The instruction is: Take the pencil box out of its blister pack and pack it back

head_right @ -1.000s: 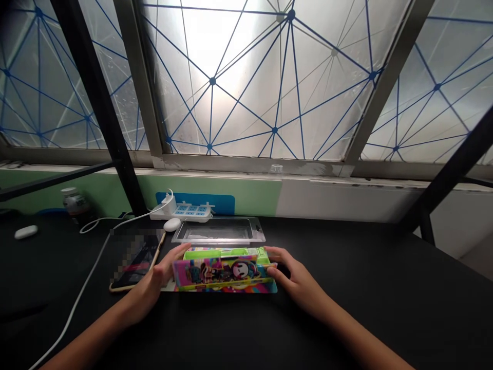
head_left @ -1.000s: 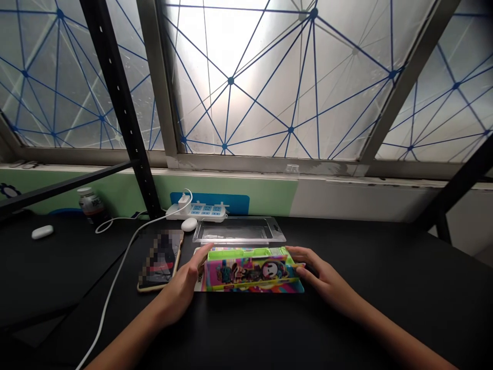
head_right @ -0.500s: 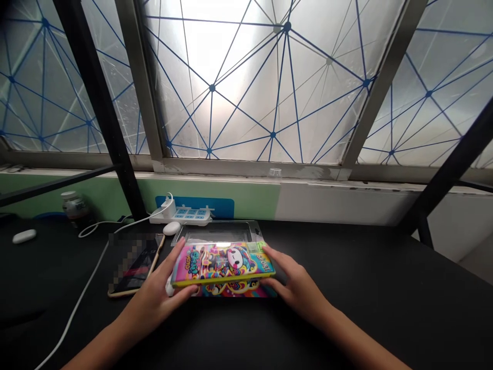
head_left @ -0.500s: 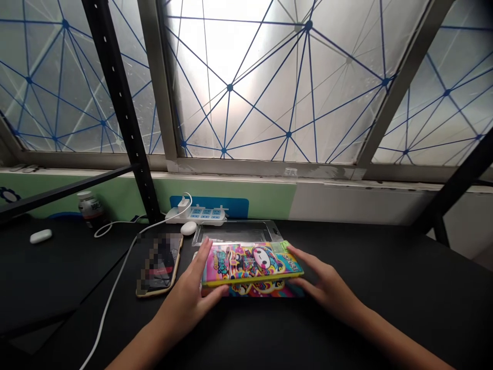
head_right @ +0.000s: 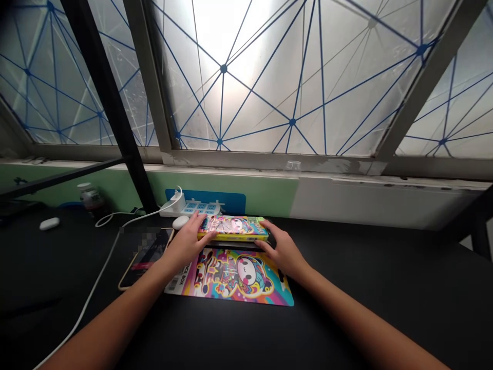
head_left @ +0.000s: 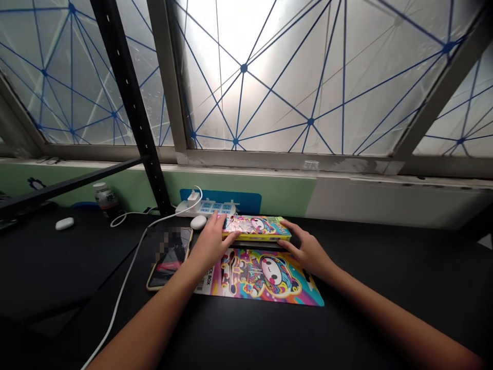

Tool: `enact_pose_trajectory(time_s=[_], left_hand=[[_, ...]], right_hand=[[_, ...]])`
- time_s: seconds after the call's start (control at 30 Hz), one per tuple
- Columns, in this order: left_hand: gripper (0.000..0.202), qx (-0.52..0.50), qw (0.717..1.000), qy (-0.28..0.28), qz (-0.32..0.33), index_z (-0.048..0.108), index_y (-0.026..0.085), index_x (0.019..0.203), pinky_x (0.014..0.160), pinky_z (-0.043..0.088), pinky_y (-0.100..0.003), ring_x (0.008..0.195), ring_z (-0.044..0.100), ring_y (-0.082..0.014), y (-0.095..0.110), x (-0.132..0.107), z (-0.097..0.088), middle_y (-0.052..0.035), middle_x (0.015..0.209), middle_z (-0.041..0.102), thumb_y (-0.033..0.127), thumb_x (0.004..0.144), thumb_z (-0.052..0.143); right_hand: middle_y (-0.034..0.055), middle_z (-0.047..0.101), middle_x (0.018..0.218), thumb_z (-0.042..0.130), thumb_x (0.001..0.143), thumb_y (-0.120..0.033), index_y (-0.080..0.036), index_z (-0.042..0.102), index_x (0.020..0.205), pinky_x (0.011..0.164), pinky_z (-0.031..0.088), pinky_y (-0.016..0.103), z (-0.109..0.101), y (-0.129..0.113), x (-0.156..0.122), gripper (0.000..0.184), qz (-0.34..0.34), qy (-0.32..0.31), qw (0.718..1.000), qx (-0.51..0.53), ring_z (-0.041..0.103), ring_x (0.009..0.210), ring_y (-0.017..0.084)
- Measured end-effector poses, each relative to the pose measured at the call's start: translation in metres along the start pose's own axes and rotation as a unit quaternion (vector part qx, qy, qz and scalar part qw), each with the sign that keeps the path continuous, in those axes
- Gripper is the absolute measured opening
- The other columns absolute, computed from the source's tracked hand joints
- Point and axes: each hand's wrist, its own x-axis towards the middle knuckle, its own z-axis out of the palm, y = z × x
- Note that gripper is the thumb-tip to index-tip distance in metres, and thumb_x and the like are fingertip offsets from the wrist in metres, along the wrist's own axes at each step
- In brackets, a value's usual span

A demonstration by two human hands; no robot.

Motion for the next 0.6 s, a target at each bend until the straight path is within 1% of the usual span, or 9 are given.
enact_pose_trajectory(time_s=[0.1, 0.17, 0.23, 0.3, 0.37, 0.43, 0.5, 0.53, 0.6], left_hand=[[0.061, 0.057, 0.998, -0.005, 0.023, 0.047, 0.014, 0.142, 0.118, 0.019, -0.056, 0.147, 0.028, -0.0357, -0.003, -0.007, 0.002, -0.0208, 0.155, 0.039, 0.056, 0.097, 0.045], [0.058, 0.084, 0.996, -0.017, 0.03, 0.049, 0.016, 0.141, 0.117, 0.019, -0.058, 0.147, 0.028, -0.0374, -0.005, -0.008, 0.001, -0.0193, 0.153, 0.043, 0.054, 0.098, 0.045], [0.055, 0.102, 0.994, -0.037, 0.034, 0.05, 0.017, 0.14, 0.116, 0.02, -0.059, 0.146, 0.027, -0.0393, -0.005, -0.007, 0.0, -0.0183, 0.149, 0.048, 0.052, 0.098, 0.044], [0.056, 0.114, 0.991, -0.05, 0.039, 0.05, 0.014, 0.141, 0.115, 0.021, -0.061, 0.146, 0.027, -0.0416, -0.001, -0.005, 0.001, -0.0199, 0.149, 0.048, 0.049, 0.098, 0.044], [0.059, 0.121, 0.991, -0.037, 0.049, 0.047, 0.01, 0.144, 0.115, 0.021, -0.061, 0.146, 0.025, -0.0424, 0.01, -0.002, 0.007, -0.0222, 0.152, 0.043, 0.048, 0.099, 0.043], [0.059, 0.121, 0.99, -0.008, 0.066, 0.046, 0.009, 0.145, 0.116, 0.018, -0.061, 0.148, 0.022, -0.0408, 0.024, 0.0, 0.014, -0.0222, 0.153, 0.041, 0.046, 0.099, 0.043], [0.055, 0.121, 0.987, -0.001, 0.101, 0.046, 0.011, 0.145, 0.118, 0.016, -0.059, 0.148, 0.021, -0.0384, 0.037, 0.0, 0.023, -0.0201, 0.155, 0.04, 0.043, 0.1, 0.043], [0.054, 0.127, 0.985, -0.008, 0.119, 0.046, 0.011, 0.145, 0.118, 0.016, -0.059, 0.148, 0.022, -0.0386, 0.041, 0.0, 0.027, -0.0202, 0.156, 0.038, 0.042, 0.1, 0.042], [0.051, 0.135, 0.982, -0.025, 0.133, 0.051, 0.01, 0.142, 0.116, 0.019, -0.06, 0.147, 0.025, -0.0399, 0.045, -0.002, 0.032, -0.0215, 0.154, 0.04, 0.04, 0.102, 0.039]], right_hand=[[0.0124, 0.055, 0.145, 0.05, 0.096, -0.049, -0.024, 0.049, 0.143, 0.104, 0.047, 0.049, 0.0, 0.004, -0.003, 0.053, -0.026, -0.022, 0.999, -0.021, 0.054, 0.131, 0.031], [0.0131, 0.05, 0.15, 0.042, 0.1, -0.047, -0.022, 0.051, 0.142, 0.109, 0.041, 0.051, 0.0, 0.005, -0.003, 0.049, -0.052, -0.051, 0.996, -0.042, 0.044, 0.14, 0.03], [0.0148, 0.044, 0.154, 0.036, 0.102, -0.044, -0.021, 0.052, 0.14, 0.112, 0.035, 0.056, 0.0, 0.004, -0.004, 0.047, -0.071, -0.062, 0.992, -0.079, 0.037, 0.144, 0.03], [0.0171, 0.04, 0.156, 0.038, 0.102, -0.042, -0.019, 0.053, 0.139, 0.112, 0.03, 0.061, -0.002, -0.004, -0.007, 0.046, -0.096, -0.039, 0.987, -0.121, 0.037, 0.144, 0.032], [0.0182, 0.041, 0.155, 0.045, 0.1, -0.04, -0.019, 0.056, 0.134, 0.113, 0.027, 0.062, -0.004, -0.017, -0.012, 0.042, -0.148, -0.004, 0.978, -0.147, 0.04, 0.142, 0.033], [0.0161, 0.051, 0.148, 0.05, 0.099, -0.037, -0.02, 0.061, 0.127, 0.113, 0.029, 0.058, -0.006, -0.035, -0.019, 0.035, -0.222, 0.0, 0.964, -0.145, 0.047, 0.136, 0.031], [0.013, 0.061, 0.137, 0.051, 0.098, -0.034, -0.022, 0.063, 0.122, 0.11, 0.036, 0.051, -0.004, -0.053, -0.027, 0.029, -0.284, -0.033, 0.95, -0.123, 0.055, 0.128, 0.028], [0.0125, 0.063, 0.134, 0.051, 0.098, -0.034, -0.022, 0.063, 0.121, 0.108, 0.04, 0.048, -0.001, -0.062, -0.032, 0.029, -0.303, -0.051, 0.945, -0.115, 0.056, 0.125, 0.027], [0.013, 0.064, 0.131, 0.052, 0.098, -0.036, -0.02, 0.062, 0.123, 0.101, 0.046, 0.043, 0.007, -0.077, -0.043, 0.032, -0.32, -0.098, 0.937, -0.1, 0.058, 0.121, 0.026]])
